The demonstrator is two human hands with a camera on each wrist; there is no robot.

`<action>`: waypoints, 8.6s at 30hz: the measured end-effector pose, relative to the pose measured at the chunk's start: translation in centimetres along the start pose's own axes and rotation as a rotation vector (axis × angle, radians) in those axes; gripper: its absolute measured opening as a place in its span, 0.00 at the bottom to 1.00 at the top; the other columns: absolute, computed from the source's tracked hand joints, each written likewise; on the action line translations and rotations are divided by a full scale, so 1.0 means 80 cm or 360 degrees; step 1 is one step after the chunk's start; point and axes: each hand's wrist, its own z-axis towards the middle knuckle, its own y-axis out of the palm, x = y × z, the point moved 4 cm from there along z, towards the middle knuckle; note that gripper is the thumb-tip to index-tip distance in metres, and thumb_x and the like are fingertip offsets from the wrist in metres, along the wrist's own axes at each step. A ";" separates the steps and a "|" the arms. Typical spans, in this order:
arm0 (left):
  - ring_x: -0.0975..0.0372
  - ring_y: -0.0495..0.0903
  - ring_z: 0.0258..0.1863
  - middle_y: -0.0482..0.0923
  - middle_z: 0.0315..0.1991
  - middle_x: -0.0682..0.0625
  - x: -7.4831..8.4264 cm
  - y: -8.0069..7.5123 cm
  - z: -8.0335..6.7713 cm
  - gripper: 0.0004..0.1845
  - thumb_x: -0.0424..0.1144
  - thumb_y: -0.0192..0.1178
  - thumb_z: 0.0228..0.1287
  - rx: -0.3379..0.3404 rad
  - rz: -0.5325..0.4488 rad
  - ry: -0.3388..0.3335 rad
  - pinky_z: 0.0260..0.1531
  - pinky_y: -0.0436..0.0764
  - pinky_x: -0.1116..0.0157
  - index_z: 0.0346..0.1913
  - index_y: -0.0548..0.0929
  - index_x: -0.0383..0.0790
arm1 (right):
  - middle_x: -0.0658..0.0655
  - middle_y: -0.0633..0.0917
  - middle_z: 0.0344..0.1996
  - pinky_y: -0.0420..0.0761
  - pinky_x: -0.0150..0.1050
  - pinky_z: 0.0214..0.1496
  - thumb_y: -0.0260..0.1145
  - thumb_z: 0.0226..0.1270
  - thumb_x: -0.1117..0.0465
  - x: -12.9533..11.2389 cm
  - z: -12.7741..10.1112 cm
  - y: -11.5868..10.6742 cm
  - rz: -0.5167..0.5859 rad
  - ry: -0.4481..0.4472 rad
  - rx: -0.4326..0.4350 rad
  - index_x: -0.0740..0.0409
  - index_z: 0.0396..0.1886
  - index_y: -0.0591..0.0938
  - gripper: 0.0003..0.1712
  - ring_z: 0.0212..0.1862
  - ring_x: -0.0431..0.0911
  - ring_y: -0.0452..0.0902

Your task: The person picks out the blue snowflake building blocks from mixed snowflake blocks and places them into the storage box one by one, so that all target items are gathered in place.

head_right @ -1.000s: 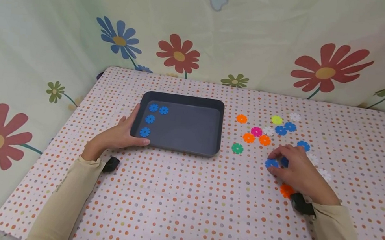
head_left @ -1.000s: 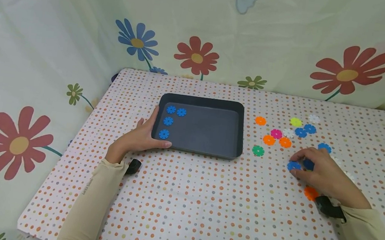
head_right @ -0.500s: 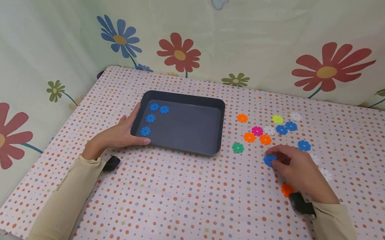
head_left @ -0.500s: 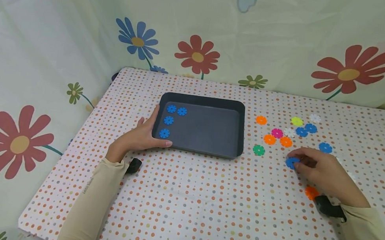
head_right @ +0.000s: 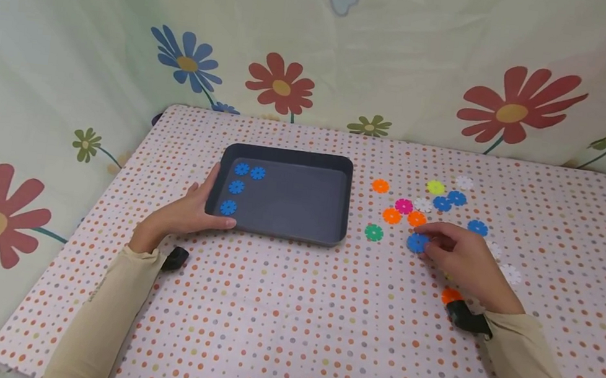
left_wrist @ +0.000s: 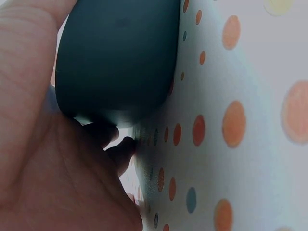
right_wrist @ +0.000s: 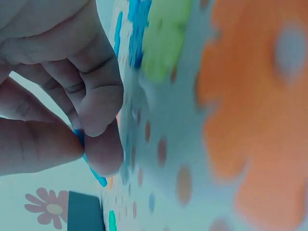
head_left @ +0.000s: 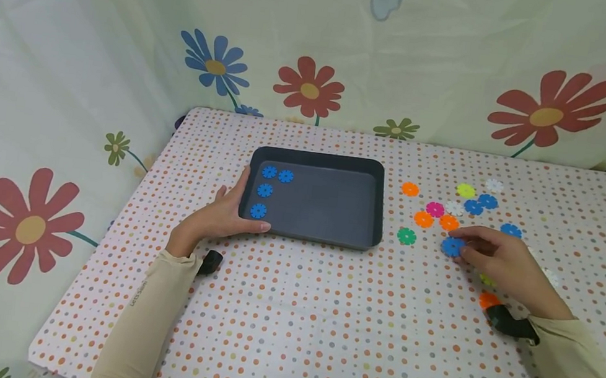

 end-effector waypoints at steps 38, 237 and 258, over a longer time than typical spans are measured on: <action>0.39 0.21 0.83 0.31 0.88 0.50 -0.002 0.002 -0.002 0.75 0.72 0.73 0.56 -0.0005 -0.0008 -0.0053 0.75 0.46 0.29 0.85 0.21 0.65 | 0.65 0.88 0.50 0.84 0.43 0.46 0.63 0.81 0.64 -0.096 0.067 0.027 0.0524 0.0050 -0.0209 0.64 0.68 0.82 0.20 0.46 0.56 0.86; 0.40 0.18 0.82 0.26 0.87 0.54 -0.001 0.001 -0.002 0.74 0.70 0.74 0.58 -0.0022 -0.0039 -0.0037 0.76 0.42 0.31 0.85 0.22 0.65 | 0.63 0.84 0.64 0.84 0.39 0.56 0.67 0.82 0.54 -0.112 0.071 0.032 0.0552 0.0015 -0.0175 0.63 0.69 0.82 0.25 0.58 0.48 0.83; 0.39 0.20 0.83 0.27 0.88 0.53 0.001 -0.002 -0.004 0.74 0.70 0.74 0.57 -0.0018 -0.0014 -0.0059 0.75 0.45 0.29 0.85 0.21 0.67 | 0.68 0.83 0.61 0.79 0.21 0.46 0.67 0.80 0.66 -0.030 0.008 -0.015 0.0229 -0.0026 0.0023 0.69 0.69 0.80 0.22 0.48 0.30 0.81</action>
